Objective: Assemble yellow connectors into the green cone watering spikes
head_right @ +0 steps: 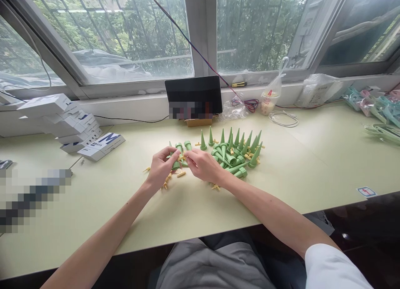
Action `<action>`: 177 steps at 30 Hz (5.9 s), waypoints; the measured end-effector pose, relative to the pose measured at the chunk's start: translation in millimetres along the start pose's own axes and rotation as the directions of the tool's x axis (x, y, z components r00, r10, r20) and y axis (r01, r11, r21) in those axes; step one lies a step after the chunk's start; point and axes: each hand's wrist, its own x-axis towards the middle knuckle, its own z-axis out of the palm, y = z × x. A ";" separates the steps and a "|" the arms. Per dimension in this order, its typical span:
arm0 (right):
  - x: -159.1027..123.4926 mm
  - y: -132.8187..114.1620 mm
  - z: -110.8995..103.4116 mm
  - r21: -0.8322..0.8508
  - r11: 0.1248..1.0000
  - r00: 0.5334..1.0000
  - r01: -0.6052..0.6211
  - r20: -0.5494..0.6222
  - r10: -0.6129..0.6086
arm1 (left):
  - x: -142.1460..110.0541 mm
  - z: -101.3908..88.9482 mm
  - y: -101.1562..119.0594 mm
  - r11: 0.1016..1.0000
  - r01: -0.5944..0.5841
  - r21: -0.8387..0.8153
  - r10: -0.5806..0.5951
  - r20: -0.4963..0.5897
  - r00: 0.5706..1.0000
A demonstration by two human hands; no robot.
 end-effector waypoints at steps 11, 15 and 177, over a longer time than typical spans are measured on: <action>-0.3 0.1 1.3 0.031 0.999 1.000 -0.020 -0.005 0.020 | 0.8 -1.1 -0.4 1.000 -0.019 0.019 0.019 0.035 0.999; -0.2 -1.2 0.9 0.039 0.999 1.000 -0.025 0.008 0.025 | 0.7 -1.0 -0.3 0.998 -0.030 0.047 0.028 0.042 0.999; -2.3 -4.3 2.6 0.225 0.974 0.999 -0.005 0.035 -0.003 | -1.8 2.0 -3.3 0.981 -0.096 0.169 0.079 0.104 0.991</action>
